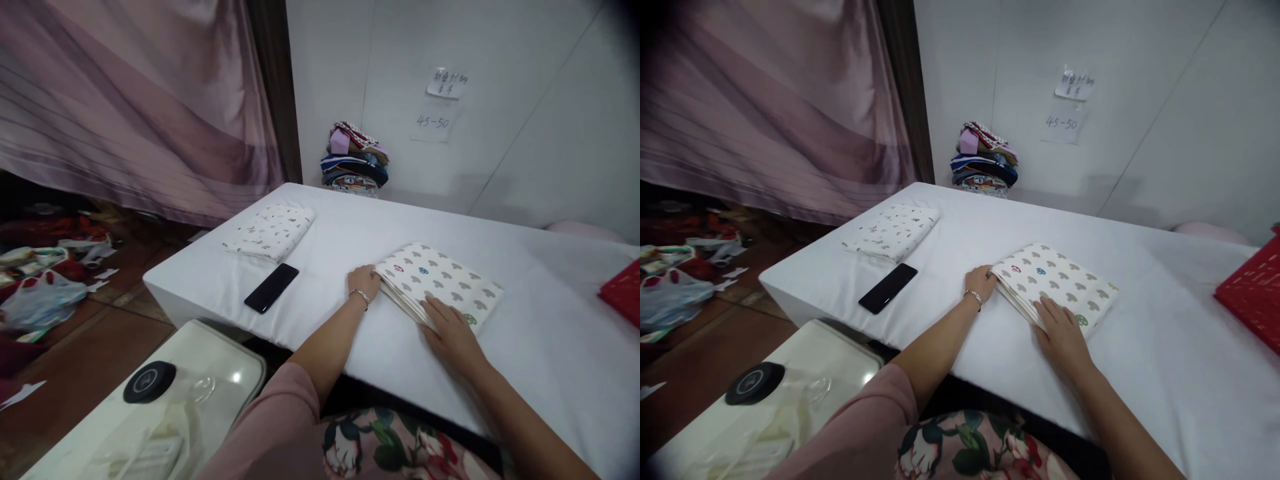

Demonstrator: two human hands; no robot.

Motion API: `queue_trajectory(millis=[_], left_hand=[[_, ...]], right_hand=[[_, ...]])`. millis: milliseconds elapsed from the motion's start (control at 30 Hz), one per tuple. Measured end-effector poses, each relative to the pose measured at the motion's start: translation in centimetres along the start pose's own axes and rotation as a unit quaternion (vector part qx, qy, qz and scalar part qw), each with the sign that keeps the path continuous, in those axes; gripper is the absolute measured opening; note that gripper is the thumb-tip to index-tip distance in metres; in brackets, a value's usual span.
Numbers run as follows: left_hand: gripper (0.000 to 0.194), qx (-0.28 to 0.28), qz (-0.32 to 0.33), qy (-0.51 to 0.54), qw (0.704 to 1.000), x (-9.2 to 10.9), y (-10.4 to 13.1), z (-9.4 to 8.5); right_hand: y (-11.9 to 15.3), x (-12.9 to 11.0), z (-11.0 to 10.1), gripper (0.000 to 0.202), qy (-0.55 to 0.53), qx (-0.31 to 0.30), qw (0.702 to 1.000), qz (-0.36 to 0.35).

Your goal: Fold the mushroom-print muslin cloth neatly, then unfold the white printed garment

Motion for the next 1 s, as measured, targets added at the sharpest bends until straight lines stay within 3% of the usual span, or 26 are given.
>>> queue_trajectory(millis=[100,200,300,500,733,800,867,933,1000], left_hand=[[0.027,0.013,0.024,-0.037,0.999,0.5,0.2,-0.3],[0.04,0.043,0.074,-0.053,0.995,1.3,0.3,-1.0],[0.03,0.044,0.115,-0.059,0.991,1.6,0.1,-1.3],[0.02,0.027,0.031,0.036,0.999,-0.8,-1.2,-0.9],[0.029,0.061,0.071,0.148,0.985,-1.8,-0.3,-1.2],[0.03,0.11,0.102,0.147,0.978,-0.6,0.2,-2.5],[0.027,0.141,0.155,0.13,0.969,2.0,0.7,-3.7],[0.026,0.135,0.211,0.099,0.963,5.3,0.8,-4.0],[0.03,0.095,0.241,0.048,0.965,8.1,0.3,-3.3]], right_hand=[[0.0,0.0,0.0,0.05,0.006,0.0,1.0,-0.005],[0.0,-0.1,-0.1,0.052,0.012,-0.001,1.0,-0.01],[0.2,-0.3,-0.1,0.052,0.017,-0.004,1.0,-0.025],[0.6,-0.4,-0.2,0.049,0.02,0.008,0.999,-0.039],[0.6,-0.4,0.3,0.051,0.024,0.019,0.999,-0.034],[0.5,-0.4,0.4,0.051,0.024,0.017,0.999,-0.027],[0.3,-0.4,0.4,0.052,0.02,0.013,0.999,-0.022],[0.2,-0.5,0.5,0.052,0.013,0.005,1.0,-0.017],[0.2,-0.5,0.6,0.052,0.004,-0.006,1.0,-0.01]])
Point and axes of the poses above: each hand's wrist, its own y-axis away from the middle knuckle, its own z-axis out of the palm, x = y × z, the point moved 8 cm from there along -y, towards the middle knuckle
